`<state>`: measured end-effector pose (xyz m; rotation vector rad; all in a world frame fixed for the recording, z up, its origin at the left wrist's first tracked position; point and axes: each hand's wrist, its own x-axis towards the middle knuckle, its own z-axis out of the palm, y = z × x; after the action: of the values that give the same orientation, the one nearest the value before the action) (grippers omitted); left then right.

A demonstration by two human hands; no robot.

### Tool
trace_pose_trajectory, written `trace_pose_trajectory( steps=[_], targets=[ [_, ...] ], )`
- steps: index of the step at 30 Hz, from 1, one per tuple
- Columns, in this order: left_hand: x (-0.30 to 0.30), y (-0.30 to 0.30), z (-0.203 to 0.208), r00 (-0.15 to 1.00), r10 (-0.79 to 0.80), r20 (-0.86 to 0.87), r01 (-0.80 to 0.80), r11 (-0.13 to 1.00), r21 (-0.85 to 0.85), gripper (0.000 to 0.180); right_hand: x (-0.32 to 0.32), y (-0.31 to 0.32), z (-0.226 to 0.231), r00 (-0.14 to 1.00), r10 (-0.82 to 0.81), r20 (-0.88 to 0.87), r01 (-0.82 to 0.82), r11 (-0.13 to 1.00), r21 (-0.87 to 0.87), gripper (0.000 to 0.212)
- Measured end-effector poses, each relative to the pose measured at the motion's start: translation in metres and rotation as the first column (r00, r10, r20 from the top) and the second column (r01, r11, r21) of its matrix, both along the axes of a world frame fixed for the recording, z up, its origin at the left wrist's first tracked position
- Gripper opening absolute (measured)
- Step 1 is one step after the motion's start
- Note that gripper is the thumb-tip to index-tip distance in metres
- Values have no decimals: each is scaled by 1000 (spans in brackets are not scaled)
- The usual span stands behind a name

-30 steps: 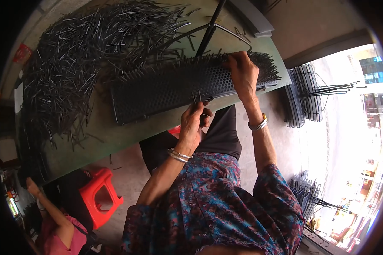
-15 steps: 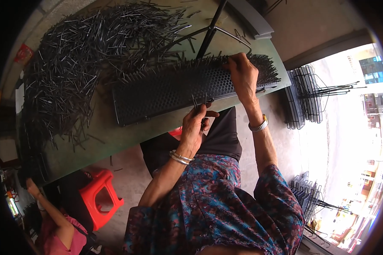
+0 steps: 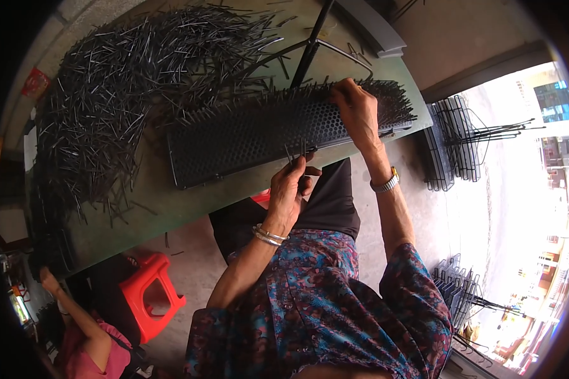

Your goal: Inserting metal rods into a perforated grid plate to assemble a component.

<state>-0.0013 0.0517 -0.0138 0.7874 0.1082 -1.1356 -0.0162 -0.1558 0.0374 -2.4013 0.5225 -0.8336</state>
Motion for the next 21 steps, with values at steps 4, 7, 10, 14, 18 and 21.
trace_pose_trajectory(
  steps=[4,7,10,14,18,21],
  targets=[
    [0,-1,0,1000,7,0,-7,1000,14,33,9,-2,-8,998,-41,-44,31,979,-204,10],
    [0,-2,3,1000,11,13,-11,1000,16,33,13,2,-7,989,-131,-68,114,971,-211,13],
    [-1,-4,2,1000,13,26,-13,1000,12,33,11,2,-9,981,-156,-119,122,961,-249,15],
    [-1,-4,6,999,22,33,-22,1000,12,34,5,10,-11,980,-168,-111,121,931,-345,19],
    [0,-4,5,999,25,42,-26,1000,9,34,-7,28,-9,998,-66,-17,58,952,-300,22],
    [0,-3,3,993,17,113,-18,1000,4,33,-19,40,-3,939,222,-262,-175,966,191,23]
  ],
)
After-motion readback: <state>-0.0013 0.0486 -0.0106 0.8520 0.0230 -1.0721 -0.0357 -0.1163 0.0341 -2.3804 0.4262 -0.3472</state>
